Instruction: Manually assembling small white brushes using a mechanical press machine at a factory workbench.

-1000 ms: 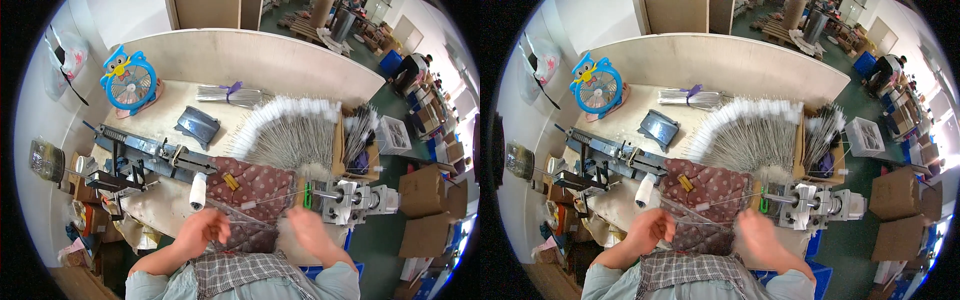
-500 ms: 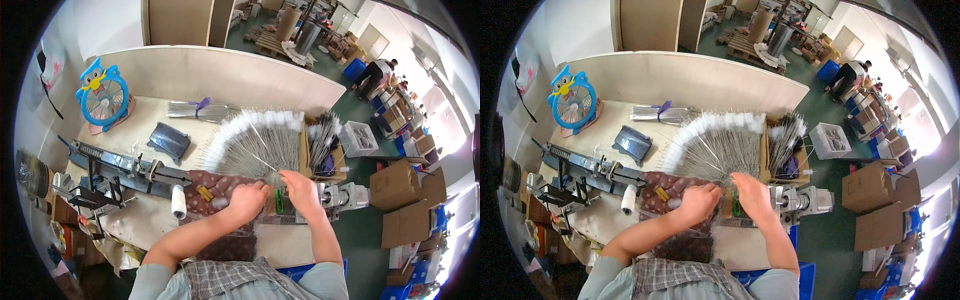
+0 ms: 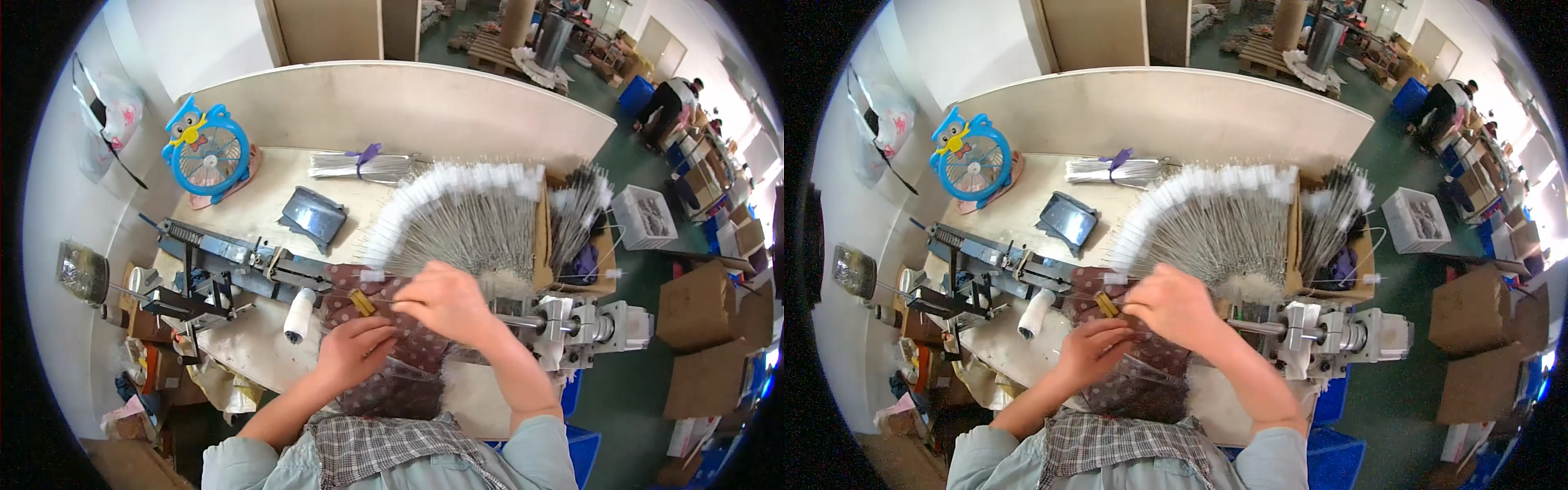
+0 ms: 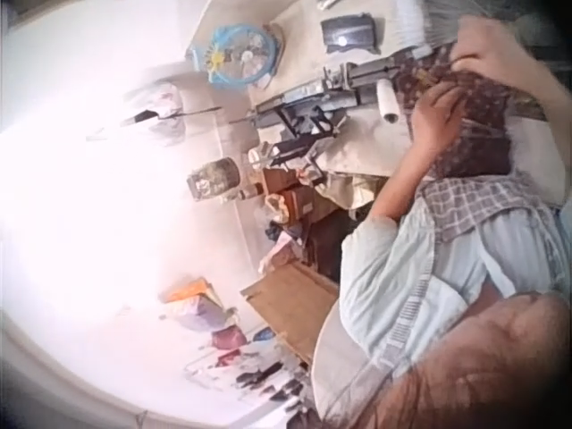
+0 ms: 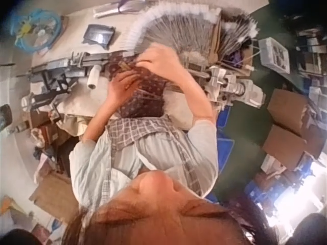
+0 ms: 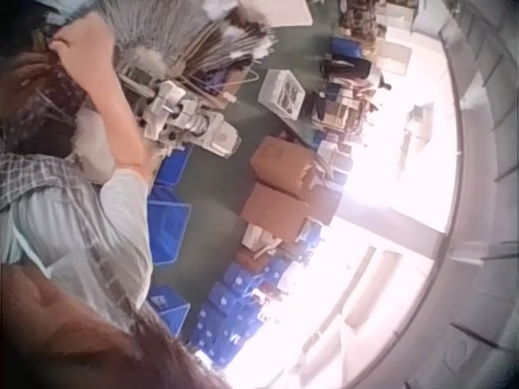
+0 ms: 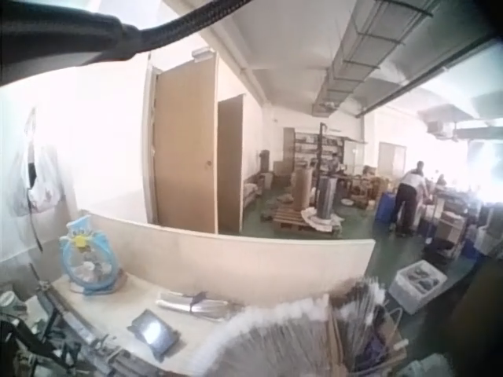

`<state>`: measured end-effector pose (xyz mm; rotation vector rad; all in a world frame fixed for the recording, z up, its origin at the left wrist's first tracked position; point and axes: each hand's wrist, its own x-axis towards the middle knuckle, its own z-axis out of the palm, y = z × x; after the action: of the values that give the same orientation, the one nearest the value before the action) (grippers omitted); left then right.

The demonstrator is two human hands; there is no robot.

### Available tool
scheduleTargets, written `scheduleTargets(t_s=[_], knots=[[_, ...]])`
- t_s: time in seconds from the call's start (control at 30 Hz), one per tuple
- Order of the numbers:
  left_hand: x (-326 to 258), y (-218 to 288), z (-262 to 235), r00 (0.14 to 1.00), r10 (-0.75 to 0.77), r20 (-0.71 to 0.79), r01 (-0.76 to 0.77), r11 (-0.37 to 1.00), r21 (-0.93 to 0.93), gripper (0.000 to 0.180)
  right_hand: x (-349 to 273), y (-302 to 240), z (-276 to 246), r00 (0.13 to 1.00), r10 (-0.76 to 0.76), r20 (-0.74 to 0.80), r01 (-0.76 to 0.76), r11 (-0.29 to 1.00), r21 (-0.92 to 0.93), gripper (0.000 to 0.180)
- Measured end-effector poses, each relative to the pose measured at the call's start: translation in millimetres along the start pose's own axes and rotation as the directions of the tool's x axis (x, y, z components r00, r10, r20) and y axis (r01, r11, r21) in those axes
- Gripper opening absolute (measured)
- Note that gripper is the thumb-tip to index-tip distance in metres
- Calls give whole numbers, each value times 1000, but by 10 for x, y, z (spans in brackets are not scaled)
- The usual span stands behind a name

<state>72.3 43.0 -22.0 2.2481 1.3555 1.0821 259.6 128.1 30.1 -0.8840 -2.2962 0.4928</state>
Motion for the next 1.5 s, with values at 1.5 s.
scheduleTargets(t_s=[1.5], knots=[[-762, -963, -619, 487, -868, 95, 665, 298, -685, 37, 176, 902, 1067, 947, 288, -146, -322, 871, -372, 7]])
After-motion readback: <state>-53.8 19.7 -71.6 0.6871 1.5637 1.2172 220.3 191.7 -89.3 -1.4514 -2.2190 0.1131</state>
